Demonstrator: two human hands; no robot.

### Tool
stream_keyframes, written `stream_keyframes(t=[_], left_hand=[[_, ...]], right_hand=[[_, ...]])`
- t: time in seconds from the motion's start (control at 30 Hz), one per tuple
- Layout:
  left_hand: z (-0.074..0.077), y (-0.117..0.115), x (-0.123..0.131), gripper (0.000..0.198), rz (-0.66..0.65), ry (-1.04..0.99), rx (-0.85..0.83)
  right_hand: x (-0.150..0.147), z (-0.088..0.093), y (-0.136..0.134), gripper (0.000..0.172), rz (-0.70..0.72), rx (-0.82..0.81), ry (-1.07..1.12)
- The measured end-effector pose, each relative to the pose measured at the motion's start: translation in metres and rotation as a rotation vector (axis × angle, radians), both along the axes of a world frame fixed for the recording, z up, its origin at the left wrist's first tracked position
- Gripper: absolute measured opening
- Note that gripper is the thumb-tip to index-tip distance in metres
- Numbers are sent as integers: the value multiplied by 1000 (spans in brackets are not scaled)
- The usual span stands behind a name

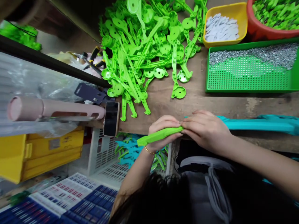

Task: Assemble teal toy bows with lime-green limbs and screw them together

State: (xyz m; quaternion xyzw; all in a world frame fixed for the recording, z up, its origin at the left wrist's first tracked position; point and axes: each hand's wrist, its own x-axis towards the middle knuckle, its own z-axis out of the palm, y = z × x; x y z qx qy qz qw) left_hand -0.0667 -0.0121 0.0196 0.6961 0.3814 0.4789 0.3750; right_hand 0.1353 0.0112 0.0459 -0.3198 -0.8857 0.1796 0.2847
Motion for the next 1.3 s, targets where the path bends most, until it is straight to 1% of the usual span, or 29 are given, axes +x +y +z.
stream_keyframes(t=[0.3,0.43,0.6,0.7,0.83,0.93,1.07,1.2,1.3], left_hand=[[0,0,8,20,48,-26,29],[0,-3,5,19,19,-3,-9],[2,-12,-3,27,-49,53,-47],[3,-15,-6,33,-53,77,-66],[3,-17,-5,32,-45,76,-85],[2,-17,-4,30,-35,69,-91],[2,-17,-3,31,-39,36,-86],[2,-17,-4,30,-41,25,-85],[2,-17,-4,30,-42,36,-78]], right_hand=[[-1,1,1,16,29,-69,9],[0,2,-2,13,18,-80,33],[2,5,-8,17,49,-130,14],[4,6,-11,18,42,-134,-6],[10,4,-19,12,55,-64,-66],[13,1,-28,15,5,-7,-91],[11,-1,-35,18,-78,27,-50],[6,-1,-37,15,-111,24,-25],[3,-1,-38,17,-121,5,10]])
